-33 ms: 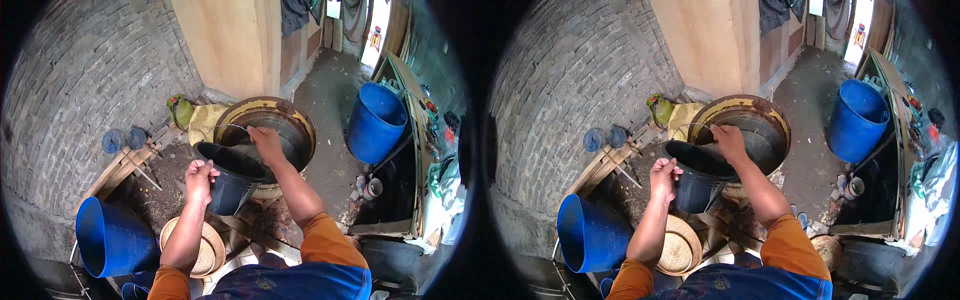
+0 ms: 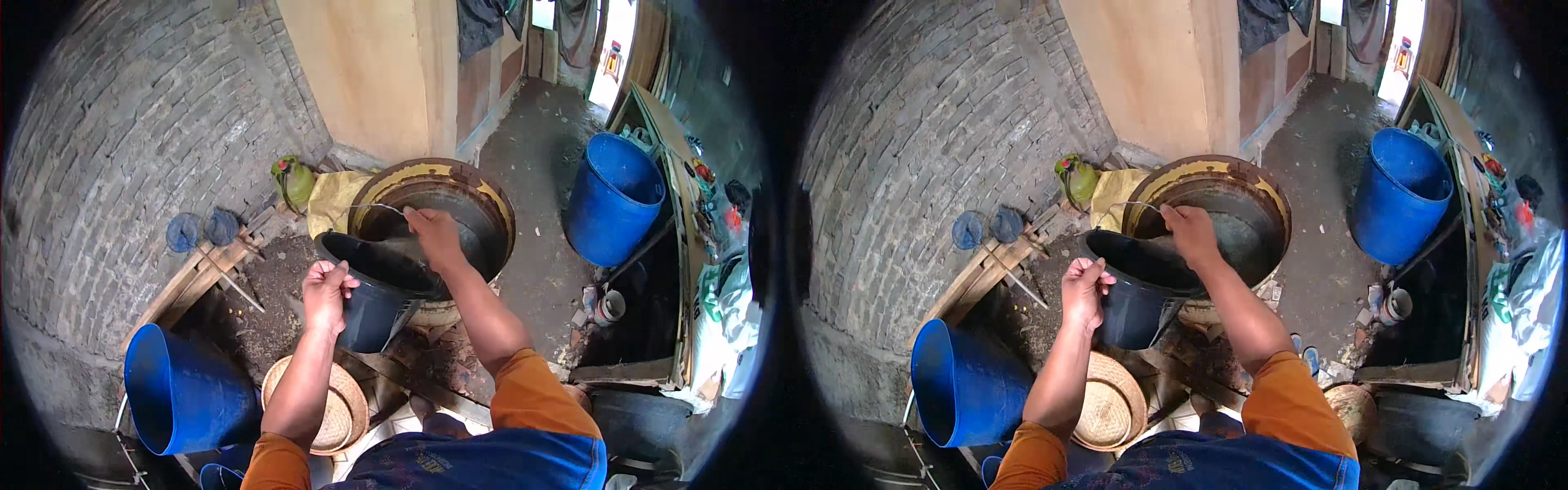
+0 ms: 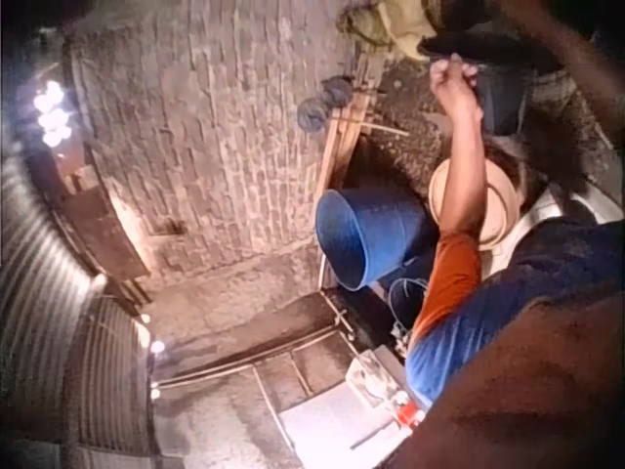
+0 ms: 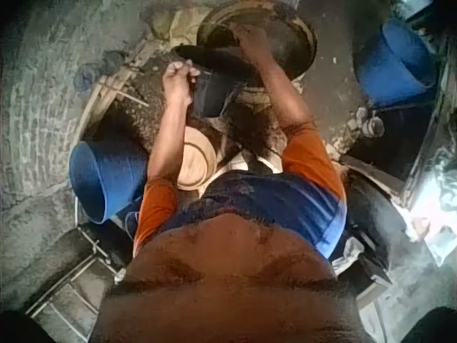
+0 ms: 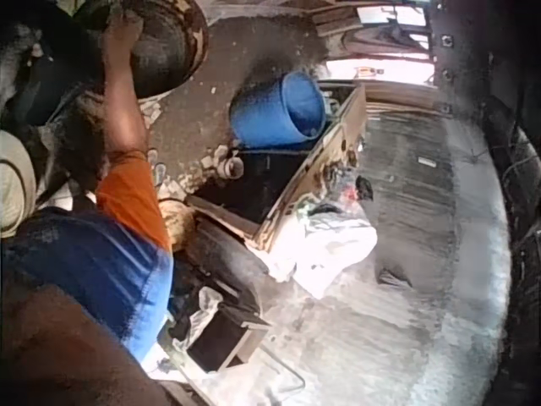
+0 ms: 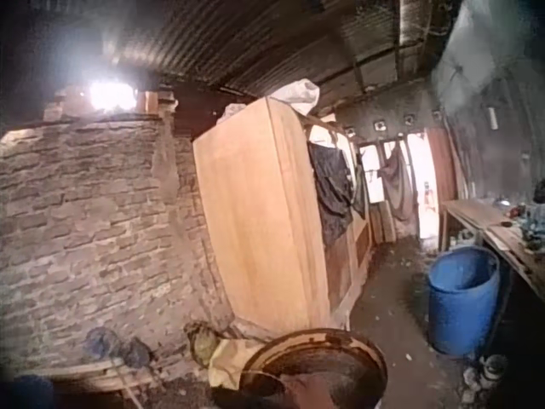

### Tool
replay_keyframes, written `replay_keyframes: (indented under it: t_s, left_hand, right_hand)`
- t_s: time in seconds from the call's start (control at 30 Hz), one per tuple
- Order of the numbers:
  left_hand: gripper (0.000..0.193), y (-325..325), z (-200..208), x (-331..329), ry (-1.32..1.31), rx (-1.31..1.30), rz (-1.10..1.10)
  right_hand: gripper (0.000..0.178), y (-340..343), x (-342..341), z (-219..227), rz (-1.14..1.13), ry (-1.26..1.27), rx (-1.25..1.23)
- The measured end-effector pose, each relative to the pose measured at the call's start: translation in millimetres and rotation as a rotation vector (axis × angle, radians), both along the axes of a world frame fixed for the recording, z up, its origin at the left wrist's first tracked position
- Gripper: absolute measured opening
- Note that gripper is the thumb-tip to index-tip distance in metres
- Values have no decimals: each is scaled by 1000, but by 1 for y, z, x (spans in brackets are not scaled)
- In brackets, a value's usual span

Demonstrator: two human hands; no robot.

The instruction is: The person fills a large barrel with water by dipping a bucket into a smaller container of water and pouring it into the barrel multiple times.

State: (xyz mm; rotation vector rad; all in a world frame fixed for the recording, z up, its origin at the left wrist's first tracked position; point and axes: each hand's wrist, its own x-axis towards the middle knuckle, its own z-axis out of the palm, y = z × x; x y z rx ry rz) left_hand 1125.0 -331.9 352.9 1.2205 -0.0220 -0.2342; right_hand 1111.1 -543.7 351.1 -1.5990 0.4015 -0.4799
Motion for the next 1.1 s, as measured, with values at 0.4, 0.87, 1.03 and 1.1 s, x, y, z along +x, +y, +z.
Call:
replay_keyframes:
  t_s: [0.4, 0.87, 1.03, 1.1]
  left_hand:
    - [19, -35, 16, 20, -117, 243, -95]
    - [25, -82, 44, 29, -451, 529, -209]
    - [20, -91, 58, 19, -736, 777, -242]
    - [19, -95, 66, 9, -834, 789, -242]
  right_hand:
    - [39, -13, -8, -40, -129, -51, 273]
    - [35, -9, -35, -60, -280, -340, 775]
    - [30, 4, -36, -85, -338, -374, 855]
    - [29, 11, -38, -92, -358, -425, 861]
